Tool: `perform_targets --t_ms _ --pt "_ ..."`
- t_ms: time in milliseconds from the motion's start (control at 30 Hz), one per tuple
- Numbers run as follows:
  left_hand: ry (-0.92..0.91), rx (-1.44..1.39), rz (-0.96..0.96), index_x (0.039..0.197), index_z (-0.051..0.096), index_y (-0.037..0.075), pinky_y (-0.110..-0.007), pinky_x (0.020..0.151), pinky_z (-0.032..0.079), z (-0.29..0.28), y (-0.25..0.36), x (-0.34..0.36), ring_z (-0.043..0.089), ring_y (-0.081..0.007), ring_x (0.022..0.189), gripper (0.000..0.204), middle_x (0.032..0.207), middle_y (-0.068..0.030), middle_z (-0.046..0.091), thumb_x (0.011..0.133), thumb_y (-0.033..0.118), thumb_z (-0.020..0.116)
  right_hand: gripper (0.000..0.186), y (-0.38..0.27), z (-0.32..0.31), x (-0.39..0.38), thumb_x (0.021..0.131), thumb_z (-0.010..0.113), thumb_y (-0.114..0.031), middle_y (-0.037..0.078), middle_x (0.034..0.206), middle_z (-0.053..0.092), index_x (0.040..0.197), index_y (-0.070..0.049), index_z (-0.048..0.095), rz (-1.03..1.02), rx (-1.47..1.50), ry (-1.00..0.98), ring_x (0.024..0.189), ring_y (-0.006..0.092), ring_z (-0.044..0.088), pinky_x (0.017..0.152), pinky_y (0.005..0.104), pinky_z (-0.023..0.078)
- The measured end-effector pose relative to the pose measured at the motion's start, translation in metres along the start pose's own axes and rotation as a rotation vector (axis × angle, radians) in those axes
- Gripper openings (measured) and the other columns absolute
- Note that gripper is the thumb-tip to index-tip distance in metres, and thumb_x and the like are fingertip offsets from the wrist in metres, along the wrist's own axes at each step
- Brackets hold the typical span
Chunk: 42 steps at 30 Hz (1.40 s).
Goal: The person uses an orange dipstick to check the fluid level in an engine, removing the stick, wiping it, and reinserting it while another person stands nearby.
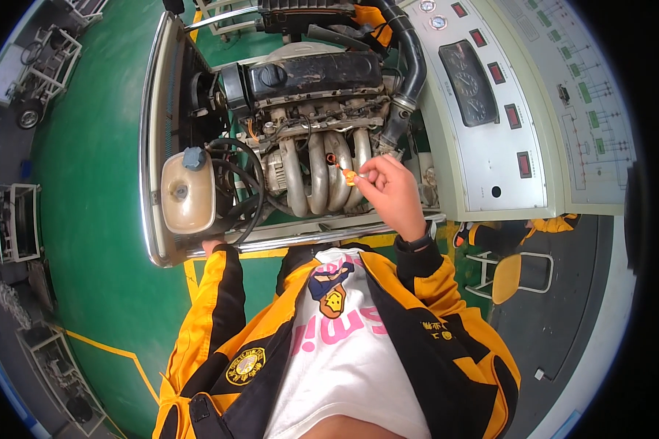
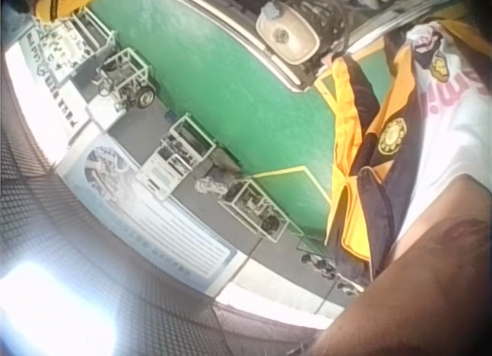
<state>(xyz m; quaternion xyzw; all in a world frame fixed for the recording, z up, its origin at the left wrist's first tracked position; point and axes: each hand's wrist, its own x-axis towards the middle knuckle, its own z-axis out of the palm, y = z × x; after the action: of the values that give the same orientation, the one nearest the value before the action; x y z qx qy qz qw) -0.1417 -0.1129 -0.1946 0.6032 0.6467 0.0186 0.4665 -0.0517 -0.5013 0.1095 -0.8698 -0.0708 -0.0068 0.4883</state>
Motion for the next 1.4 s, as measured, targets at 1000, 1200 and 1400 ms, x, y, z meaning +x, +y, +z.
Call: perform_targets --t_ms 1000,1200,1400 --pt "0.017 0.082 0.037 0.109 0.053 -0.005 -0.033 0.084 0.044 0.000 0.004 0.000 0.059 -0.0308 0.100 0.032 0.106 -0.0210 0.062 0.082 0.012 0.059 0.024 -0.009 -0.013 -0.031 0.075 0.060 -0.017 0.011 0.063 0.056 0.097 -0.006 0.065 0.084 -0.268 -0.322 0.054 0.0277 0.055 0.052 0.0348 0.042" --pt "0.021 0.093 0.031 0.109 0.053 -0.004 -0.033 0.085 0.044 -0.002 0.000 -0.002 0.059 -0.0308 0.101 0.032 0.106 -0.0212 0.061 0.082 0.012 0.059 0.024 -0.020 -0.020 -0.047 0.076 0.061 -0.026 0.014 0.064 0.058 0.082 -0.004 0.065 -0.090 -0.398 -0.337 0.060 0.0322 0.056 0.055 0.0395 0.043" --pt "0.024 0.107 0.035 0.109 0.053 -0.004 -0.033 0.085 0.043 -0.003 0.000 -0.001 0.059 -0.0309 0.101 0.032 0.106 -0.0213 0.061 0.082 0.012 0.059 0.021 -0.032 -0.024 -0.046 0.077 0.062 -0.022 0.011 0.062 0.056 0.087 -0.004 0.063 -0.102 -0.239 -0.362 0.056 0.0282 0.055 0.052 0.0358 0.042"
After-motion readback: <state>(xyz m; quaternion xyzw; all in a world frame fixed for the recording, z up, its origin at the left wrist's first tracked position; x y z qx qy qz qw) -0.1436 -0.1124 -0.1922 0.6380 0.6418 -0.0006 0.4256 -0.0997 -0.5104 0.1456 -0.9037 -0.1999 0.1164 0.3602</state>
